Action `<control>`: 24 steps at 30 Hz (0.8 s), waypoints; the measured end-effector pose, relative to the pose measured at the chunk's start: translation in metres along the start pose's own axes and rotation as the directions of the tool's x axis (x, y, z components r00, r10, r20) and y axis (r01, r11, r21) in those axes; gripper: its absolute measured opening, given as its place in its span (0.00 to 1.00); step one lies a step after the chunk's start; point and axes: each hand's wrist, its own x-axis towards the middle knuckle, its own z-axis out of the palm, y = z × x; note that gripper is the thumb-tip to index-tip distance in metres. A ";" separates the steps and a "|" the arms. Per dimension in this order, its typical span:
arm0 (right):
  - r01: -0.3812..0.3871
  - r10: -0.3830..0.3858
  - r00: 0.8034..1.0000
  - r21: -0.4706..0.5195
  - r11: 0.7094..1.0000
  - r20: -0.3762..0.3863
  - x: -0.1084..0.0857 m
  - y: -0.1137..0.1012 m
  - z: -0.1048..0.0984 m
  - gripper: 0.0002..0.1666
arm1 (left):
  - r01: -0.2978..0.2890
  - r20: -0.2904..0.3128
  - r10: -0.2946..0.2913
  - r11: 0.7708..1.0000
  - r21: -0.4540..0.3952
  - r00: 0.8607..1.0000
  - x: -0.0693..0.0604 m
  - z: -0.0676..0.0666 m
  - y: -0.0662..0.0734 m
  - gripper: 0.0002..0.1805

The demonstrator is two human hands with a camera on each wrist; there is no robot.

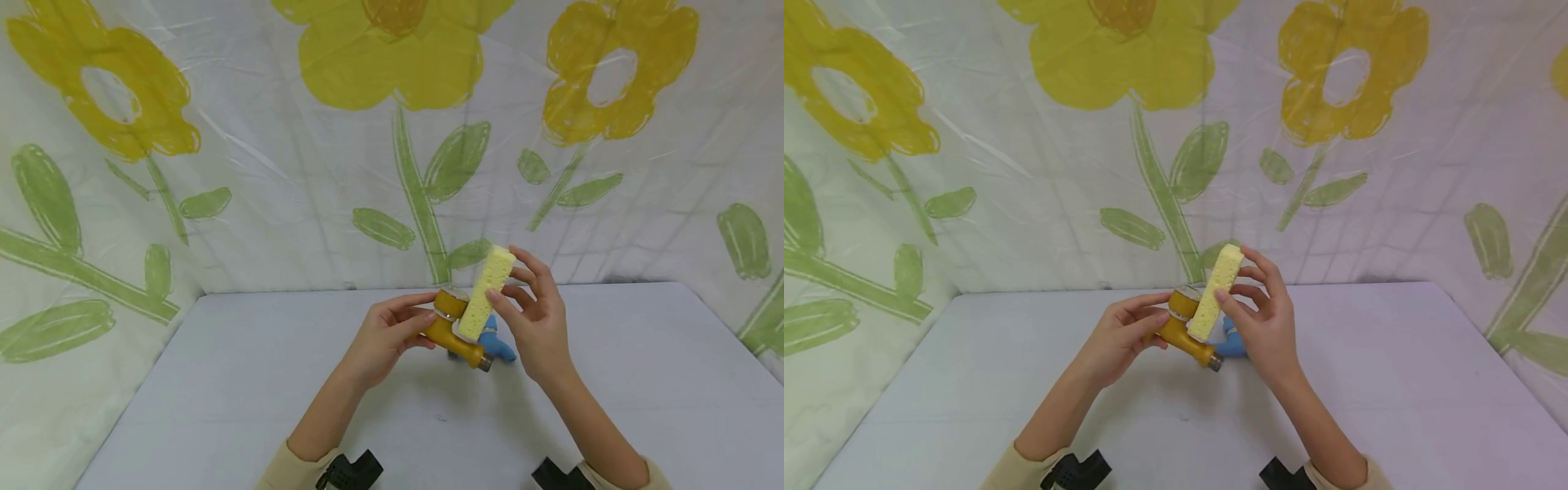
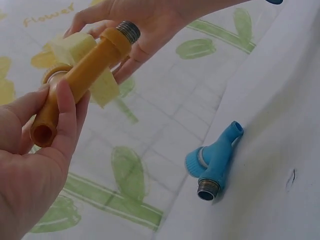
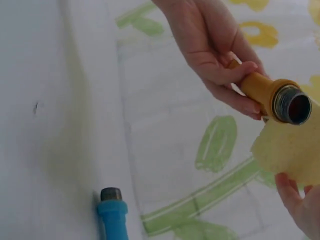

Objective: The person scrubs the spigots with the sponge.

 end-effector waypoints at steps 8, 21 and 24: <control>0.046 -0.046 0.999 0.056 0.997 -0.004 0.001 0.001 0.000 0.31 | -0.015 -0.020 0.015 1.000 -0.010 1.000 -0.001 0.001 0.000 0.26; 0.096 -0.096 0.995 0.151 0.984 -0.008 -0.001 0.005 0.002 0.35 | -0.076 -0.097 0.066 0.992 -0.104 0.993 0.001 0.005 -0.004 0.18; 0.113 -0.112 0.994 0.177 0.978 -0.015 0.000 0.004 0.003 0.35 | -0.092 -0.089 0.083 0.990 -0.109 0.993 0.000 0.006 -0.002 0.18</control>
